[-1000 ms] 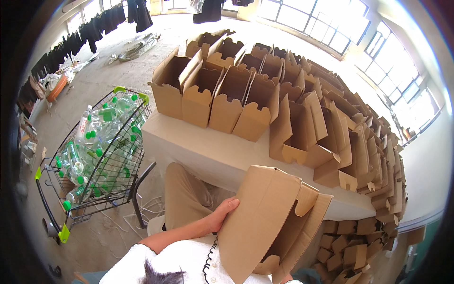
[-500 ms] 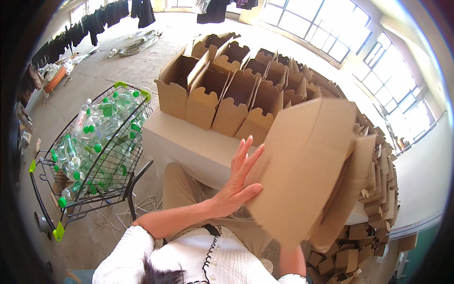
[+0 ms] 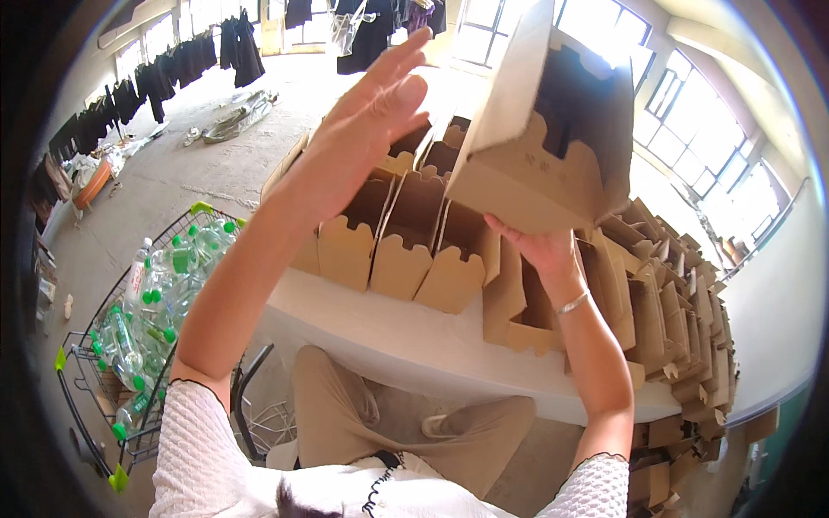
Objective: The person places plastic bottles from a shopping cart into cardboard dividers within boxes on a table, occasionally moving boxes aside.
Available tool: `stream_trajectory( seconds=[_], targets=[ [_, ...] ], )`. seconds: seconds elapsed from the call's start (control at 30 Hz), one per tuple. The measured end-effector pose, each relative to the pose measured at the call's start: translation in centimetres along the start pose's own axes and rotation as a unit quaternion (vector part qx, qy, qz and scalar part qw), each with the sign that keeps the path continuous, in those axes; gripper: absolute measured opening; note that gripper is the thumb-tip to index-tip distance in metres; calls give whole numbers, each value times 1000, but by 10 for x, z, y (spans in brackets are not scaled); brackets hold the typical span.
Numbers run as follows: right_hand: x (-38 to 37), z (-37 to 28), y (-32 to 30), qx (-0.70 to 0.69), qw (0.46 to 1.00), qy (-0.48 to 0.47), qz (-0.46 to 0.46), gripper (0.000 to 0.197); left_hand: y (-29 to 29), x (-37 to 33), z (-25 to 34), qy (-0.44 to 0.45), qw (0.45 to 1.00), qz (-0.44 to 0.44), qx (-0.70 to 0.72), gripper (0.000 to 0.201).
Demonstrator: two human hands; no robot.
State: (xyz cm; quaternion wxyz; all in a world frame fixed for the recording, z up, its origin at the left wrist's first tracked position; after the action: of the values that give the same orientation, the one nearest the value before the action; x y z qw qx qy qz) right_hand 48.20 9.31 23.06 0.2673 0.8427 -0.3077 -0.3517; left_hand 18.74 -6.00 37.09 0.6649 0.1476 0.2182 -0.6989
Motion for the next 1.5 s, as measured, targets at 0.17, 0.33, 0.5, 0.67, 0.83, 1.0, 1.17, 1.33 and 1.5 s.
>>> stream_trajectory(
  seconds=[0.17, 0.33, 0.5, 0.67, 0.83, 1.0, 1.17, 1.33, 1.5],
  targets=[
    [-91, -12, -17, 21, 999, 12, 33, 56, -14, -62, -9, 149, 961, -26, -233, 105],
    [-182, -8, -51, 36, 998, 20, 55, 58, -19, -137, -51, 348, 834, 32, -427, 71],
    [-259, 18, -77, 36, 996, -2, 79, 69, -41, -205, -116, 234, 791, 11, -565, 37],
    [-334, 47, -126, -2, 996, 17, 89, 76, -50, -261, -176, 304, 687, 72, -656, 77],
    [-384, 64, -183, -66, 995, 47, 50, 81, -64, -311, -209, 279, 643, 44, -712, 50],
    [-393, 71, -178, -55, 980, 102, 160, 77, -82, -347, -228, 127, 738, -38, -662, 44],
    [-410, 63, -189, -84, 967, 149, 191, 66, -86, -383, -234, -1, 777, -48, -628, 39],
    [-402, 70, -193, -140, 947, 165, 238, 64, -87, -422, -233, -35, 762, -179, -621, 28],
    [-380, 74, -204, -107, 922, 206, 309, 49, -77, -432, -255, -43, 746, -271, -607, 20]
  ],
)
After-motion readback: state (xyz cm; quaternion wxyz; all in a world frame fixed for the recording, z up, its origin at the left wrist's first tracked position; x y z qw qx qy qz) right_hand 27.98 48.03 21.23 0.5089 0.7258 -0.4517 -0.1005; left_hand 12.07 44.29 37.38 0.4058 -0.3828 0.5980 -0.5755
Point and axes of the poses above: each hand's wrist, its own x-axis away from the middle knuckle, its own y-axis out of the palm, z = x × y, the point moved 1 cm from there along -x, towards the middle knuckle, and after that the axes turned 10 degrees about -y, right-handed, at the moved point
